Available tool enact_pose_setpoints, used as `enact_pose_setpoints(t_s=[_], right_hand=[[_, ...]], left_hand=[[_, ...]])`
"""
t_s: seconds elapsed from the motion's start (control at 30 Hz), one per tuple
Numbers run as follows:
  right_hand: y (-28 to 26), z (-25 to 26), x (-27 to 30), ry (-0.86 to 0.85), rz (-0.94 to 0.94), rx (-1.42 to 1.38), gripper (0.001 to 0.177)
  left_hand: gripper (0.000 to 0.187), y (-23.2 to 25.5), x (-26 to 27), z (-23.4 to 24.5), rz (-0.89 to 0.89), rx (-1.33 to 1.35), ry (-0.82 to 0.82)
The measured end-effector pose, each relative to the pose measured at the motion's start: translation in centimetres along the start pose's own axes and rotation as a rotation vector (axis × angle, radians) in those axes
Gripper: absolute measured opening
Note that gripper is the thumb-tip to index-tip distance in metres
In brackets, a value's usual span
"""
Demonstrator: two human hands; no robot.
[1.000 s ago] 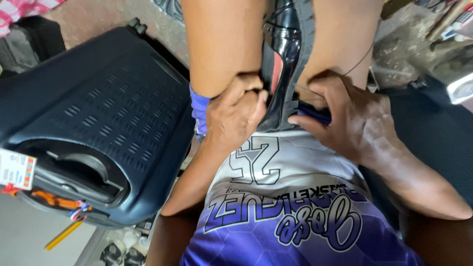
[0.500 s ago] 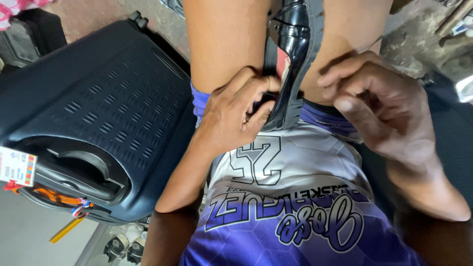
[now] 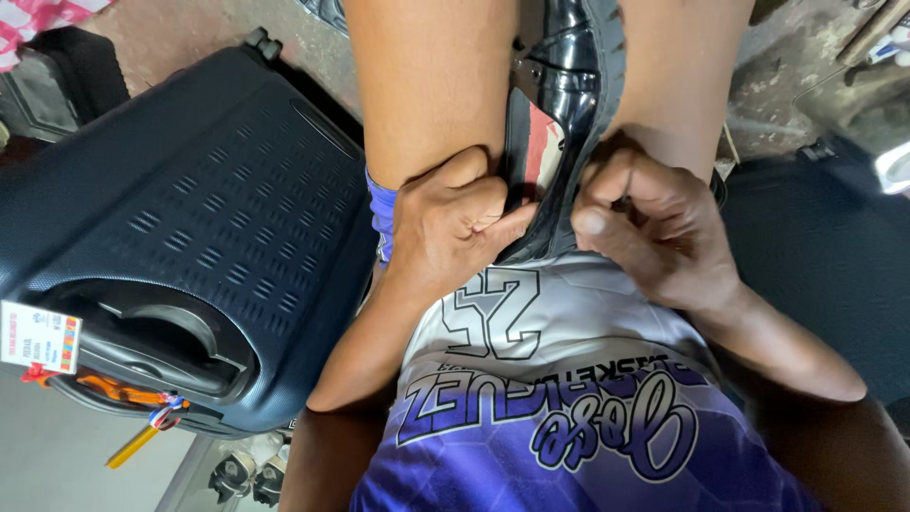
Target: The person stitches the sole of a black shoe using a needle and thread. They repeatedly push the needle through the sole and pull the thread to secure the sole to the shoe upper.
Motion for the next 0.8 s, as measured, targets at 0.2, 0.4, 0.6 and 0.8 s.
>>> enact_pose_setpoints(t_s=[0.2,0.4,0.6,0.8], right_hand=[[1.5,0.2,0.1,0.086,0.044,-0.047,0.025],[0.9,1.3,-0.6,0.055,0.006,-0.230,0.017],[-2.2,2.1,-0.7,0.117,0.132,-0.165,0.027],[-4.4,3.9,0.0,0.093,0.218,0.931,0.022]], left_hand=[[0.051,-0.1,-0.2,0.0,0.017,0.039,0.020],[0.026,0.5,-1.2,1.6,0.046,0.168,-0.059],[0.030,1.0,-0.6,0.7,0.082,0.303,-0.084],[0.019,0.1,0.0,-1.2,0.149,0.341,0.013]])
Point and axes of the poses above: each hand's wrist, its own x-axis away from the middle knuckle, its own z-axis out of the back of the hand, y = z × x, the point moved 2 cm from there along -x, towards the middle knuckle, and after that the axes turned 1 degree about -y, right-handed, at the moved point
